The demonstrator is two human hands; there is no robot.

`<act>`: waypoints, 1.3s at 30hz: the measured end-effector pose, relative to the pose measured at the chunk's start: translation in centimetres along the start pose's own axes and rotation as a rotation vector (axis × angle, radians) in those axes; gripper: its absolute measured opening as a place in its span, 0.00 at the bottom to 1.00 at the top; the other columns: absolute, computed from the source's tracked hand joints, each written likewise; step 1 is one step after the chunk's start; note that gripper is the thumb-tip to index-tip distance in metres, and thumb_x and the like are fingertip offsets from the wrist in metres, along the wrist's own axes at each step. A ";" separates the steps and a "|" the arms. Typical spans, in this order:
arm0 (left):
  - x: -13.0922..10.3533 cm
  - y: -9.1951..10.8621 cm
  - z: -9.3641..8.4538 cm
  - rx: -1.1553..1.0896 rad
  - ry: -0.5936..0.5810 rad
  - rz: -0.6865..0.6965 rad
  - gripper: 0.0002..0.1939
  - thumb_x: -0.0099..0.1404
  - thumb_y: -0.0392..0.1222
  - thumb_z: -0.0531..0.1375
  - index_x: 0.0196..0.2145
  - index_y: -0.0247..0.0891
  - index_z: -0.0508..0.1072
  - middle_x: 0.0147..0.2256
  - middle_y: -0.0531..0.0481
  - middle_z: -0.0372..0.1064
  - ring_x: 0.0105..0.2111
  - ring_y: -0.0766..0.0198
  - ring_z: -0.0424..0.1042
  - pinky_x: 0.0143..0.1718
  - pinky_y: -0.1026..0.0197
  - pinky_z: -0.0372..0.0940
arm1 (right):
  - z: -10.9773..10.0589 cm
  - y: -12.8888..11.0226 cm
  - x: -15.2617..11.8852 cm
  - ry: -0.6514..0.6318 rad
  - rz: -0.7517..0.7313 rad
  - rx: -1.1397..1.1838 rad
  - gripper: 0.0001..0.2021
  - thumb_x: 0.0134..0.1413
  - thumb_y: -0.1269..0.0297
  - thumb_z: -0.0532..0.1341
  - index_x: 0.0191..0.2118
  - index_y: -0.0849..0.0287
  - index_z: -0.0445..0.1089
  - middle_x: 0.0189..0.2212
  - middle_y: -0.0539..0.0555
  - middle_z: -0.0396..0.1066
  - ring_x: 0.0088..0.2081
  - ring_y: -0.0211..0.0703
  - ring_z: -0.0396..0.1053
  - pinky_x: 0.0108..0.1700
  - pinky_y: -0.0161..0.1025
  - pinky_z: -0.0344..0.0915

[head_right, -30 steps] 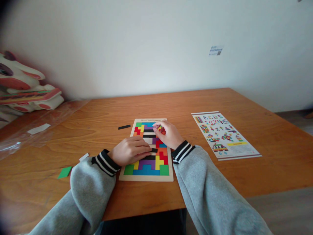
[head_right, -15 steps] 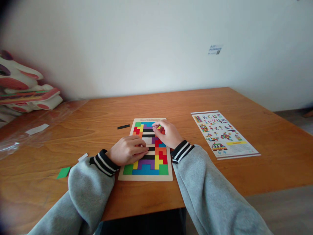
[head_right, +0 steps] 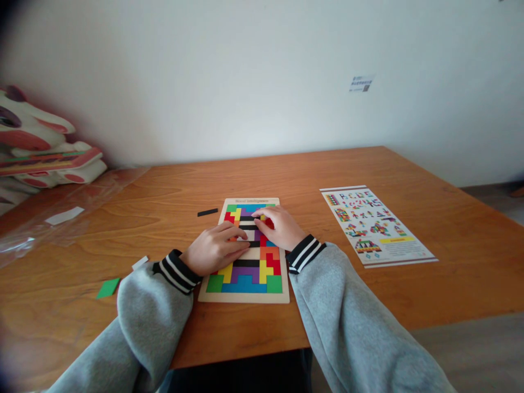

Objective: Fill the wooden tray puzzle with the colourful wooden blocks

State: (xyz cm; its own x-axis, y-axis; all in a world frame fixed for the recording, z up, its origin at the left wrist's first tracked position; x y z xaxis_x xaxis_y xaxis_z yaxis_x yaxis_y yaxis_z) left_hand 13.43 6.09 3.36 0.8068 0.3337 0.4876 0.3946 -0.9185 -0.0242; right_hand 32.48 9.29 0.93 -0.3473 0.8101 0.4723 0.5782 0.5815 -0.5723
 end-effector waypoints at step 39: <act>-3.2 -6.2 -3.4 -0.032 -0.155 -0.543 0.14 0.68 0.50 0.57 0.39 0.39 0.78 0.39 0.45 0.75 0.39 0.58 0.73 0.42 0.57 0.67 | -0.4 -0.4 0.1 0.025 0.029 0.079 0.09 0.63 0.64 0.58 0.43 0.53 0.75 0.41 0.55 0.76 0.43 0.46 0.74 0.48 0.46 0.70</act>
State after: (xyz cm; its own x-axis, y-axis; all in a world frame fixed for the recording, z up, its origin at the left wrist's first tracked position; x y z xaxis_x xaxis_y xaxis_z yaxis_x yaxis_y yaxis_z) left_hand 6.91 9.96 4.88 0.5478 0.7854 0.2883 0.7595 -0.6114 0.2222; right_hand 32.47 9.12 1.49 -0.3120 0.8251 0.4709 0.5270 0.5628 -0.6368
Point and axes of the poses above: each hand's wrist, its own x-axis towards the middle knuckle, its own z-axis out of the palm, y = z × x, the point moved 3 cm from there along x, towards the middle knuckle
